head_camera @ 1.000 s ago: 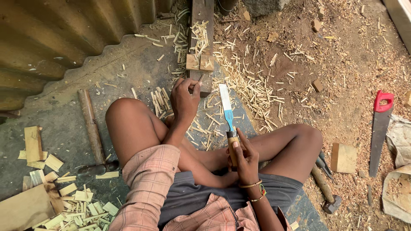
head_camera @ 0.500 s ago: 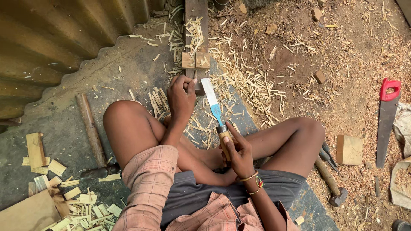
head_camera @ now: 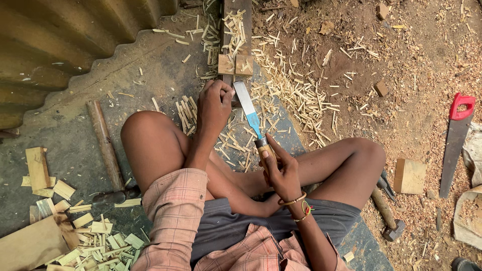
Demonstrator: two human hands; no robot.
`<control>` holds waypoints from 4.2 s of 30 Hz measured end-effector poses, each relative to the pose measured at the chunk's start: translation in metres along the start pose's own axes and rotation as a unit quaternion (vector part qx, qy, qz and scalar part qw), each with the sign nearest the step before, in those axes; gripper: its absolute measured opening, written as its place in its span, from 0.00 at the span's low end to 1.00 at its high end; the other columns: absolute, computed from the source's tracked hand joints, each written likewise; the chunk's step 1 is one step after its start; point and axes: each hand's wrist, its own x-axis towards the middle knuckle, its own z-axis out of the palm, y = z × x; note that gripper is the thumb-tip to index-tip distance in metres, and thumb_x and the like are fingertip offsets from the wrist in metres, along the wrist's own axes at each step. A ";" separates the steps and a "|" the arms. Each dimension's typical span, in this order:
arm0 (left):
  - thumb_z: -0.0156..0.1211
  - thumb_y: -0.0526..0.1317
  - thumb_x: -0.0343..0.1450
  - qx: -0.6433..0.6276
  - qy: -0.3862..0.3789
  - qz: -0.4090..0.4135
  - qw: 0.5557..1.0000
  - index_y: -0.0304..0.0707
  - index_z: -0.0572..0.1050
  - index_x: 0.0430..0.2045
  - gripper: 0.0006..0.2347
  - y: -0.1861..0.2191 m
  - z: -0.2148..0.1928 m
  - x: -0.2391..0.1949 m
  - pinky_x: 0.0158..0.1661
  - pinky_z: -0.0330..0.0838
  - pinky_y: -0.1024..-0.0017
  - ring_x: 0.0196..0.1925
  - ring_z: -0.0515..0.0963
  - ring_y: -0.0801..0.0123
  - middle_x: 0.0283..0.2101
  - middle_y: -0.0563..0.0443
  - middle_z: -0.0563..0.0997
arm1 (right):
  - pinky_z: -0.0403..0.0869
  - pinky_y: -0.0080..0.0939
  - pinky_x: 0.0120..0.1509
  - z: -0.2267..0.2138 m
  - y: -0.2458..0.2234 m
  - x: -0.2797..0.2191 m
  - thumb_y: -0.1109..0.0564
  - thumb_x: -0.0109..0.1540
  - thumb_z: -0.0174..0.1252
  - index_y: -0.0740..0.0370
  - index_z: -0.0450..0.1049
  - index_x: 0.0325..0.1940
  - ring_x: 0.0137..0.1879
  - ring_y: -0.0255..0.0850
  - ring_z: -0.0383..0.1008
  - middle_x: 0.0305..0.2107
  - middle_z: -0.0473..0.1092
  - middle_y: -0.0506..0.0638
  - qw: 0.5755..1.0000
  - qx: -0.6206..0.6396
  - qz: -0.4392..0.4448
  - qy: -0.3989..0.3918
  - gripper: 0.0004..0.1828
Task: The person sits cross-legged on the ground and carves a small wooden block using a chisel and a wooden mallet. They repeatedly strike the chisel to remove wood shavings and occasionally adjust the block's position.
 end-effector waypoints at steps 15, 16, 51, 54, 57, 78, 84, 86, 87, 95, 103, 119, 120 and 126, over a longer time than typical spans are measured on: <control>0.69 0.29 0.66 -0.035 0.068 -0.004 0.997 0.31 0.74 0.26 0.06 -0.012 0.013 -0.003 0.33 0.69 0.65 0.26 0.74 0.63 0.28 0.47 0.76 | 0.64 0.30 0.22 -0.002 -0.011 -0.014 0.49 0.67 0.55 0.52 0.65 0.74 0.21 0.26 0.64 0.22 0.72 0.44 1.000 -0.017 0.023 0.000 0.30; 0.69 0.29 0.67 -0.049 0.050 -0.035 0.997 0.31 0.74 0.26 0.06 -0.014 0.012 -0.001 0.32 0.68 0.66 0.25 0.74 0.65 0.26 0.48 0.76 | 0.63 0.30 0.22 0.000 -0.013 -0.015 0.50 0.67 0.55 0.52 0.66 0.74 0.21 0.26 0.63 0.22 0.71 0.44 0.999 -0.022 0.025 0.006 0.29; 0.74 0.34 0.63 -0.019 0.075 -0.049 0.996 0.32 0.76 0.31 0.10 0.003 0.016 -0.004 0.32 0.70 0.65 0.29 0.75 0.63 0.32 0.49 0.73 | 0.67 0.32 0.22 -0.011 0.022 -0.034 0.52 0.68 0.52 0.54 0.63 0.75 0.21 0.29 0.67 0.23 0.72 0.46 0.997 0.040 -0.008 0.067 0.30; 0.72 0.32 0.65 0.023 0.090 0.001 0.996 0.33 0.77 0.31 0.08 0.003 0.017 -0.003 0.34 0.70 0.66 0.30 0.76 0.64 0.32 0.48 0.75 | 0.65 0.31 0.23 -0.010 0.031 -0.037 0.51 0.68 0.52 0.55 0.63 0.75 0.22 0.29 0.65 0.22 0.70 0.46 0.998 0.039 -0.011 0.039 0.30; 0.69 0.33 0.69 -0.069 0.068 -0.090 0.991 0.33 0.81 0.33 0.04 0.001 0.015 -0.006 0.31 0.72 0.72 0.28 0.79 0.71 0.32 0.49 0.79 | 0.66 0.32 0.22 -0.011 0.033 -0.034 0.51 0.68 0.53 0.56 0.63 0.75 0.23 0.28 0.66 0.24 0.71 0.45 0.998 0.044 -0.027 0.022 0.30; 0.63 0.36 0.72 -0.250 -0.134 -0.166 0.944 0.26 0.80 0.40 0.10 0.093 0.072 -0.050 0.29 0.74 0.77 0.27 0.82 0.75 0.32 0.49 0.85 | 0.65 0.34 0.25 -0.014 0.066 -0.004 0.55 0.65 0.60 0.58 0.68 0.73 0.21 0.29 0.64 0.17 0.67 0.46 0.995 0.032 -0.094 0.015 0.30; 0.64 0.35 0.70 -0.195 -0.210 -0.126 0.950 0.31 0.76 0.47 0.12 0.126 0.121 -0.032 0.27 0.76 0.78 0.27 0.83 0.73 0.30 0.48 0.84 | 0.71 0.37 0.29 -0.013 0.078 -0.001 0.55 0.64 0.60 0.65 0.70 0.66 0.24 0.33 0.72 0.23 0.76 0.52 0.995 0.024 -0.094 0.025 0.26; 0.63 0.34 0.71 -0.143 -0.197 -0.094 0.965 0.34 0.79 0.45 0.10 0.124 0.109 -0.035 0.29 0.79 0.79 0.29 0.84 0.74 0.35 0.50 0.84 | 0.75 0.37 0.37 -0.018 0.074 0.001 0.55 0.67 0.61 0.64 0.70 0.68 0.32 0.32 0.76 0.29 0.77 0.52 0.983 0.015 -0.178 0.043 0.25; 0.62 0.34 0.71 -0.117 -0.190 -0.077 0.972 0.35 0.81 0.45 0.09 0.118 0.098 -0.036 0.30 0.81 0.80 0.31 0.84 0.74 0.37 0.51 0.84 | 0.77 0.37 0.41 -0.020 0.072 0.003 0.55 0.69 0.62 0.64 0.70 0.69 0.37 0.32 0.79 0.33 0.78 0.52 0.974 0.011 -0.220 0.052 0.24; 0.63 0.33 0.71 0.022 -0.080 -0.107 0.991 0.35 0.82 0.39 0.06 0.032 -0.069 -0.006 0.32 0.75 0.71 0.31 0.82 0.70 0.33 0.46 0.86 | 0.68 0.33 0.30 -0.016 0.062 0.003 0.54 0.65 0.60 0.52 0.69 0.72 0.26 0.28 0.66 0.21 0.70 0.45 0.995 0.043 -0.086 0.001 0.29; 0.56 0.34 0.68 0.334 -0.063 -0.166 0.926 0.31 0.81 0.32 0.07 -0.078 -0.102 0.029 0.46 0.74 0.46 0.46 0.80 0.32 0.41 0.25 0.80 | 0.63 0.32 0.20 -0.008 0.059 0.003 0.52 0.65 0.59 0.62 0.66 0.71 0.19 0.29 0.64 0.22 0.69 0.44 0.993 0.115 -0.005 -0.019 0.31; 0.69 0.28 0.60 0.342 -0.219 -0.259 0.876 0.27 0.80 0.38 0.13 -0.103 -0.054 0.032 0.50 0.77 0.56 0.52 0.82 0.41 0.47 0.27 0.81 | 0.66 0.33 0.20 -0.006 0.053 0.002 0.53 0.66 0.59 0.68 0.66 0.69 0.20 0.30 0.66 0.22 0.70 0.46 0.998 0.064 -0.007 -0.020 0.29; 0.68 0.28 0.61 0.339 -0.210 -0.256 0.881 0.27 0.80 0.38 0.12 -0.101 -0.055 0.032 0.50 0.77 0.56 0.53 0.81 0.40 0.47 0.27 0.81 | 0.65 0.33 0.20 -0.007 0.052 0.001 0.53 0.66 0.59 0.68 0.67 0.69 0.20 0.30 0.66 0.23 0.70 0.46 0.998 0.064 -0.009 -0.019 0.29; 0.68 0.29 0.61 0.338 -0.199 -0.289 0.873 0.29 0.80 0.39 0.13 -0.092 -0.049 0.035 0.51 0.76 0.57 0.54 0.80 0.41 0.50 0.28 0.80 | 0.66 0.33 0.20 -0.009 0.051 -0.002 0.52 0.66 0.59 0.68 0.68 0.68 0.20 0.30 0.66 0.22 0.70 0.46 0.997 0.076 -0.014 -0.023 0.28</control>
